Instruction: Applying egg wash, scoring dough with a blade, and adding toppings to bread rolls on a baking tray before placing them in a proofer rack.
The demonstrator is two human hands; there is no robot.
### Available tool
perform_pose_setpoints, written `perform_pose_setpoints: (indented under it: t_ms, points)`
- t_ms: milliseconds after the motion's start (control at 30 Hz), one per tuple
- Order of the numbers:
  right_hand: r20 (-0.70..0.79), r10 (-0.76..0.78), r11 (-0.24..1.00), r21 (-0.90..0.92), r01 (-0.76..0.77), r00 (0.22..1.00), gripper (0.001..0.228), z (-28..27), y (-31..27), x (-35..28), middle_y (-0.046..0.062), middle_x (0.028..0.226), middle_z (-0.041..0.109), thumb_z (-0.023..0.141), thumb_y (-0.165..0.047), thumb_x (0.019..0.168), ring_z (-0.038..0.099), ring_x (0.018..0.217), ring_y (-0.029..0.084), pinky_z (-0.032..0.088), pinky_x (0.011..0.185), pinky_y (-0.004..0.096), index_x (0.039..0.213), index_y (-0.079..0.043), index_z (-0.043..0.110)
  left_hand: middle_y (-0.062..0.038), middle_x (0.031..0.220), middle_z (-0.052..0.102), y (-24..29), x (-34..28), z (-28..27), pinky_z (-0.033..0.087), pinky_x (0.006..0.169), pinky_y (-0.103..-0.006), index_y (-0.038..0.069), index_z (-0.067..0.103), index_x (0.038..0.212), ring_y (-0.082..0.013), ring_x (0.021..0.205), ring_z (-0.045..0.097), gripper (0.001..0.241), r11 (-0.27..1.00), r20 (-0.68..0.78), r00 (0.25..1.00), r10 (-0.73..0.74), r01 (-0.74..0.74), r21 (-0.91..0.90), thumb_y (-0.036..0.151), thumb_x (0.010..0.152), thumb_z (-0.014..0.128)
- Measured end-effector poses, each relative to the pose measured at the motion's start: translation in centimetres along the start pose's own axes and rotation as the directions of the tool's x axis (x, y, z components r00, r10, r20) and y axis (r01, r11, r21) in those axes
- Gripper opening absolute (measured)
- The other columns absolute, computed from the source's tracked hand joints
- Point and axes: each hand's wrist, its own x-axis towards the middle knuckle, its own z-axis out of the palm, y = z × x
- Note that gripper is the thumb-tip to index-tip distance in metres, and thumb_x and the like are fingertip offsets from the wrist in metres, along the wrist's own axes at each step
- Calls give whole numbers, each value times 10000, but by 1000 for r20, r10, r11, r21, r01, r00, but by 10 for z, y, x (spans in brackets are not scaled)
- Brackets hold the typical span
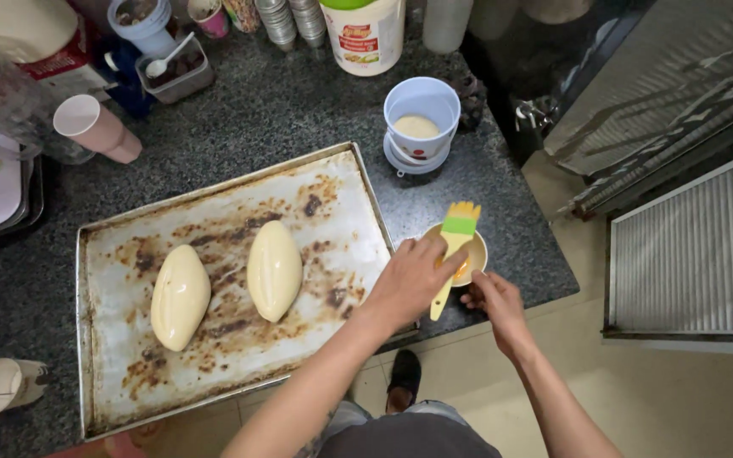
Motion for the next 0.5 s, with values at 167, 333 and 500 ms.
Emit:
perform_pose_setpoints:
  t_ms: [167,333,500]
  points:
    - [-3,38,999,-19,-38,999,264,-5,14,11,108,735,557,638,-257,963,707,673,291,582,636,349,878,-7,655,-109,968,542,-9,-14,24,447,857,-444,121,564,1278,-291,925,561,398,993,5,997,82,-82,87,293,919,573]
    - [-1,32,996,-83,-32,999,300,-12,16,12,135,738,574,634,-268,972,699,653,296,573,609,347,882,16,658,-139,1014,561,-11,-25,30,440,959,-512,103,547,1295,-305,999,560,610,976,36,989,144,-148,158,379,781,725]
    - [-4,-69,913,-403,61,998,326,-19,-7,6,253,872,631,716,-289,907,722,665,374,583,592,421,920,37,708,-133,997,552,-8,-24,16,422,982,-522,140,508,1357,-312,999,566,460,976,-40,986,159,-151,159,186,909,599]
